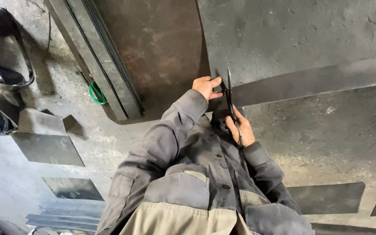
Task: The person uses tin snips to cut a long strip from a large sheet of dark material on a workbench. They repeatedly position the snips, cut along the edge, and set the cut strip aside. The process is repeated multiple times throughout the clip.
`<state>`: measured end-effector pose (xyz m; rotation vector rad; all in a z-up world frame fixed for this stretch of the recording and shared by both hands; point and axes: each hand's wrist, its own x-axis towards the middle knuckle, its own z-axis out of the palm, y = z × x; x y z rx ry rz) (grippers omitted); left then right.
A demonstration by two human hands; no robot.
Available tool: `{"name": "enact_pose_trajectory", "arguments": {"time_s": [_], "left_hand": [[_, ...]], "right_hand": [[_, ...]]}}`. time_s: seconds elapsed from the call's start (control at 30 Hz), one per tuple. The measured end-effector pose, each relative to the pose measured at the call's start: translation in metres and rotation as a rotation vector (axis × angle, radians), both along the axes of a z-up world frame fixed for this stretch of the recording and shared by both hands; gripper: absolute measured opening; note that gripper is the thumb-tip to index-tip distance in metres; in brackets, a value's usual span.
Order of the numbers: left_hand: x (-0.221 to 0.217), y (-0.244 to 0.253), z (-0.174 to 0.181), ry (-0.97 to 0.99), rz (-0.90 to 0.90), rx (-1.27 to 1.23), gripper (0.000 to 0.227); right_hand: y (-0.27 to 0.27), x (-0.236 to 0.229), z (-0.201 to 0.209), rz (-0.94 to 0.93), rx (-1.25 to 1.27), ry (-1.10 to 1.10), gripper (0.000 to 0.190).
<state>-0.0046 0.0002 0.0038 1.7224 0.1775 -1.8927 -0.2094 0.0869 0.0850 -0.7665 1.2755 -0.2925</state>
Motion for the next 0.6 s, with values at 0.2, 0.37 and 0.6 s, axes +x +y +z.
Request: {"name": "enact_pose_trajectory", "arguments": {"time_s": [0.2, 0.37, 0.6], "left_hand": [[-0.001, -0.004, 0.005, -0.047, 0.0, 0.045, 0.051], [0.0, -0.001, 0.0, -0.02, 0.011, 0.04, 0.064], [0.0, -0.003, 0.002, -0.034, 0.007, 0.077, 0.06]], "right_hand": [[-0.005, 0.003, 0.003, 0.03, -0.105, 0.001, 0.069], [-0.004, 0.003, -0.002, 0.004, -0.126, -0.048, 0.069], [0.01, 0.004, -0.021, 0.036, -0.052, 0.071, 0.066]]}}
